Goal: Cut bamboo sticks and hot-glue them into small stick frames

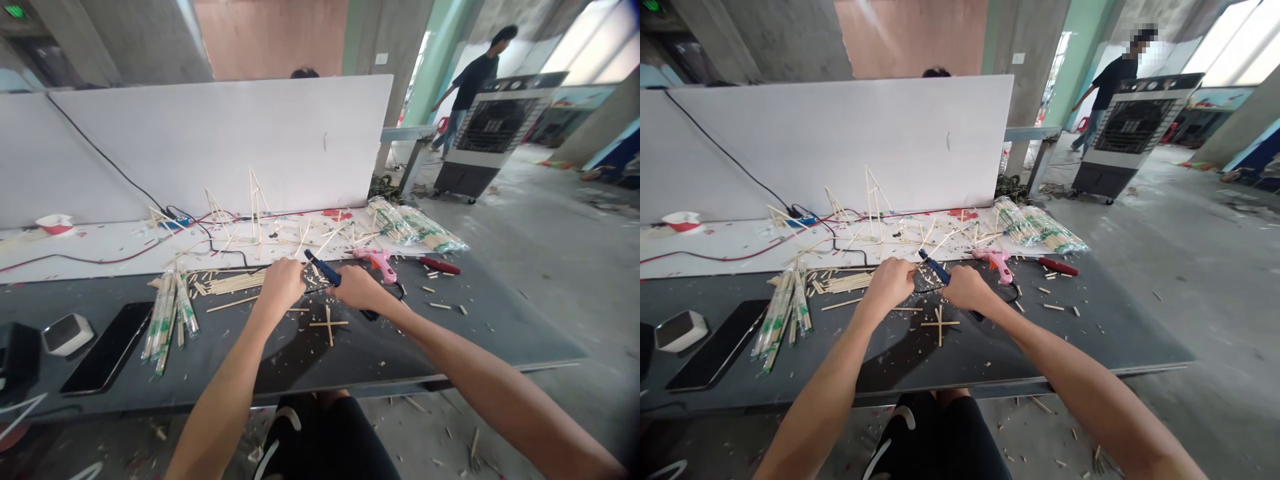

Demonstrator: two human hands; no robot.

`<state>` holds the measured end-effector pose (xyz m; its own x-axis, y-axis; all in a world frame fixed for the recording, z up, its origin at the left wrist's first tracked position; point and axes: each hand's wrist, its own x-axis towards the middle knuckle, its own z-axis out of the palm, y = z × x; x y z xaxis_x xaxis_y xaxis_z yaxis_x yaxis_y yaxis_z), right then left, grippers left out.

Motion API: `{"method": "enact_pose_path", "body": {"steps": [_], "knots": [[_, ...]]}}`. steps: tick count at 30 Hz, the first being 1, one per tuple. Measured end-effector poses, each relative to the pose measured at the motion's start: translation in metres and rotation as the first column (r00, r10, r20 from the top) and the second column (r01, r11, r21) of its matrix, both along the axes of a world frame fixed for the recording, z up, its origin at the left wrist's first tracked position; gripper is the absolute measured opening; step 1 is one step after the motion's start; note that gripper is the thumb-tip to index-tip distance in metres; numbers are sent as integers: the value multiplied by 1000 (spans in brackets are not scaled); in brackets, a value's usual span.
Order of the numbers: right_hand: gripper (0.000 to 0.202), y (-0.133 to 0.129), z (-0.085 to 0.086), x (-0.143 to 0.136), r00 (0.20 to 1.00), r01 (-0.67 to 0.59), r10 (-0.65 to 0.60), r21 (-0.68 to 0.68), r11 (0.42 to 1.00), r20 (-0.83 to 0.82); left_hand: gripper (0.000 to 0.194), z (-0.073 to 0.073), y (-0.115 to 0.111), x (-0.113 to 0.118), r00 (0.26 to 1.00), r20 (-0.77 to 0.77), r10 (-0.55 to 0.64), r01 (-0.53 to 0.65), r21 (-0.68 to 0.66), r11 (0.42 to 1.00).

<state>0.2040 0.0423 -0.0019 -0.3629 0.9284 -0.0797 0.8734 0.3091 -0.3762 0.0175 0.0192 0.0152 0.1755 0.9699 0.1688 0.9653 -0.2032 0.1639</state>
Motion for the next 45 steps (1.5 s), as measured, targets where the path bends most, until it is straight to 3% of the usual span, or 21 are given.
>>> {"method": "enact_pose_path", "body": {"steps": [4, 10, 13, 16, 18, 20, 22, 24, 27, 29, 33, 37, 40, 45], "knots": [[32, -4, -3, 10, 997, 11, -7, -58, 998, 71, 23, -4, -3, 9, 999, 3, -53, 53, -16, 998], [19, -19, 0, 13, 996, 45, -28, -199, 979, 88, 28, -6, -6, 10, 989, 80, -125, 134, -122, 983], [22, -23, -2, 17, 993, 56, -24, -284, 957, 115, 29, -10, -2, 0, 963, 248, -105, 179, -302, 936], [25, -24, -4, 30, 993, 59, -21, -326, 943, 118, 23, -14, 6, -13, 929, 370, 20, 177, -490, 854], [29, -27, 0, 42, 992, 70, -36, -291, 954, 122, 19, -15, 13, -19, 903, 420, 87, 163, -523, 837], [33, -33, 7, 57, 993, 72, -50, -215, 974, 104, 16, -16, 19, -23, 858, 495, 138, 146, -492, 858], [34, -43, 14, 74, 993, 91, -80, -117, 989, 90, 15, -17, 23, -22, 774, 607, 180, 148, -450, 881], [36, -52, 16, 95, 982, 152, -150, -11, 988, 113, 15, -19, 26, -21, 645, 734, 212, 206, -434, 877], [47, -62, 5, 131, 948, 249, -269, 132, 959, 170, 16, -23, 27, -19, 467, 855, 227, 344, -412, 844], [50, -67, -10, 155, 919, 296, -339, 213, 931, 203, 20, -25, 27, -18, 410, 887, 215, 413, -390, 823], [53, -89, -43, 185, 909, 260, -352, 357, 897, 222, 28, -26, 27, -17, 372, 910, 182, 465, -352, 812], [60, -119, -67, 184, 925, 200, -311, 415, 888, 219, 36, -26, 28, -16, 353, 923, 151, 455, -311, 834], [61, -128, -73, 174, 930, 181, -298, 438, 880, 214, 38, -29, 30, -16, 329, 937, 117, 449, -264, 854], [60, -117, -69, 159, 937, 132, -250, 414, 901, 245, 39, -23, 25, -17, 305, 945, 116, 392, -235, 889]]}}
